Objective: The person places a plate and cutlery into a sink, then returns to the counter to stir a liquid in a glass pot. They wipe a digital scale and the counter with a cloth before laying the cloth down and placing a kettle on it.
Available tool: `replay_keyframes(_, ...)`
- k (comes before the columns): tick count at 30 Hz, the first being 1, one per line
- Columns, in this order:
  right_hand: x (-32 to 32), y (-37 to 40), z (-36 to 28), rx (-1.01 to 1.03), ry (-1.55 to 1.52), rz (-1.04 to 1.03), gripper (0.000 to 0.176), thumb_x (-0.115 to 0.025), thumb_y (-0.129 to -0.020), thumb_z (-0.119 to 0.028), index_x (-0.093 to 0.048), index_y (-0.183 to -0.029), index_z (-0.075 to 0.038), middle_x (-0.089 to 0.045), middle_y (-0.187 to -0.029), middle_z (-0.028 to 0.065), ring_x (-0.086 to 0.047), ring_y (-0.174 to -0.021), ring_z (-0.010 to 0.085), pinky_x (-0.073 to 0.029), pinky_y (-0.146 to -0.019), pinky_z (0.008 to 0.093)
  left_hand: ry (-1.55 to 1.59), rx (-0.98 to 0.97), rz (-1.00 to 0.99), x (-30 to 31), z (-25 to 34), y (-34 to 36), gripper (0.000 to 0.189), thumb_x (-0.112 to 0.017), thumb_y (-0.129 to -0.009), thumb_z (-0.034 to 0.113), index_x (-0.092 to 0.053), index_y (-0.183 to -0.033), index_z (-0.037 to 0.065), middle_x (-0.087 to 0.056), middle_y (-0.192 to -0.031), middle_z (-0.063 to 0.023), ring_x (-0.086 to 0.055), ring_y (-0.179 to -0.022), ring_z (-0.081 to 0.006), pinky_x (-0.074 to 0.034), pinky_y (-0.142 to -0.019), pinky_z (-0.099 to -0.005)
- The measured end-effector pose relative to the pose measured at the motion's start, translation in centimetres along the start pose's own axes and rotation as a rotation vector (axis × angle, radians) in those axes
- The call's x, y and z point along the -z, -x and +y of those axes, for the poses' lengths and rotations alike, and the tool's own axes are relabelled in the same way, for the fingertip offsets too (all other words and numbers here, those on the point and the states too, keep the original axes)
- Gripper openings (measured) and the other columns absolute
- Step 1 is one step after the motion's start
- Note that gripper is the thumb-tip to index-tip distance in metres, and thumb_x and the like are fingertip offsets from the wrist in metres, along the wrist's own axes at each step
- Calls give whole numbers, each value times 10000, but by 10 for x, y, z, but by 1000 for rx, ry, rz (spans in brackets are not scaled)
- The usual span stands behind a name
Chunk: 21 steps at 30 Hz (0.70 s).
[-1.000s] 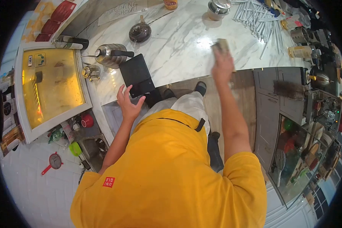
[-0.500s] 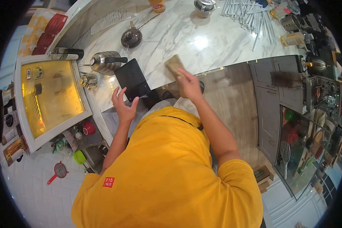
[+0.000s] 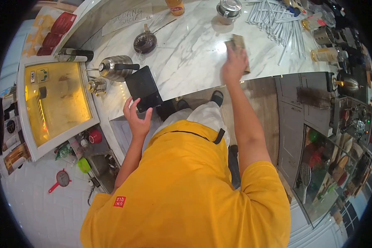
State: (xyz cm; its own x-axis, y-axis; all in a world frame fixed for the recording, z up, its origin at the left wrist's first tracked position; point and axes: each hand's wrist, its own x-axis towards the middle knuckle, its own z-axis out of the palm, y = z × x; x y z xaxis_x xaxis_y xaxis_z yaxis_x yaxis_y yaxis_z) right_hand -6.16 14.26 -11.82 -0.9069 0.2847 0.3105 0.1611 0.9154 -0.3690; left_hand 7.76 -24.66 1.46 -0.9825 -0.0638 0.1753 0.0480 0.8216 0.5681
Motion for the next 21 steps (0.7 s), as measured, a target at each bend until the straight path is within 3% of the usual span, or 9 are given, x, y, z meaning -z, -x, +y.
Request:
replay_keyframes(7, -8, 41, -103, 297, -244, -229, 586, -563, -813, 19, -618, -1367, -164, -486, -1520, 162, -392, -1443, 401, -271, -1169, 575, -16, 71, 21, -3, 0, 13, 498, -815, -808, 229, -633, -1253, 101, -468, -1441, -165, -421, -1334, -383, -321, -1117, -499)
replay_keyframes(10, 4, 75, -126, 401, -436, -346, 525, -567, -860, -15, -623, -1357, -173, -515, -1493, 165, -402, -1439, 390, -252, -1188, 569, -15, 51, 34, -5, 6, 7, 489, -812, -812, 227, -636, -1251, 100, -479, -1433, -161, -429, -1330, -383, -325, -1116, -497)
replay_keyframes(13, 24, 79, -121, 420, -612, -490, 474, -564, -899, -33, -638, -1350, -159, -576, -1426, 165, -457, -1399, 387, -312, -1180, 488, 13, 31, 53, -6, 13, -2, 482, -811, -813, 226, -641, -1246, 99, -488, -1425, -158, -440, -1326, -381, -333, -1113, -495)
replay_keyframes(16, 68, 67, -105, 21, -1008, -772, 455, -559, -923, -42, -645, -1357, -150, -616, -1373, 175, -534, -1327, 378, -382, -1138, 392, 21, 29, 49, -12, 14, -8, 479, -812, -812, 227, -643, -1241, 97, -493, -1422, -159, -449, -1323, -378, -338, -1112, -492)
replay_keyframes(17, 73, 71, -93, 3, -1053, -685, 442, -545, -953, -47, -629, -1382, -115, -625, -1383, 164, -587, -1277, 325, -417, -1098, 338, 29, 19, 39, -15, 15, -10, 481, -813, -811, 227, -643, -1241, 96, -494, -1421, -159, -449, -1323, -377, -338, -1112, -492)
replay_keyframes(21, 102, 77, -26, -413, -1092, -405, 412, -555, -987, -58, -612, -1396, -66, -603, -1425, 106, -554, -1295, 213, -403, -1100, 320, 52, -27, 6, -30, 25, -18, 487, -816, -803, 226, -641, -1237, 92, -498, -1415, -158, -452, -1319, -372, -340, -1107, -487)
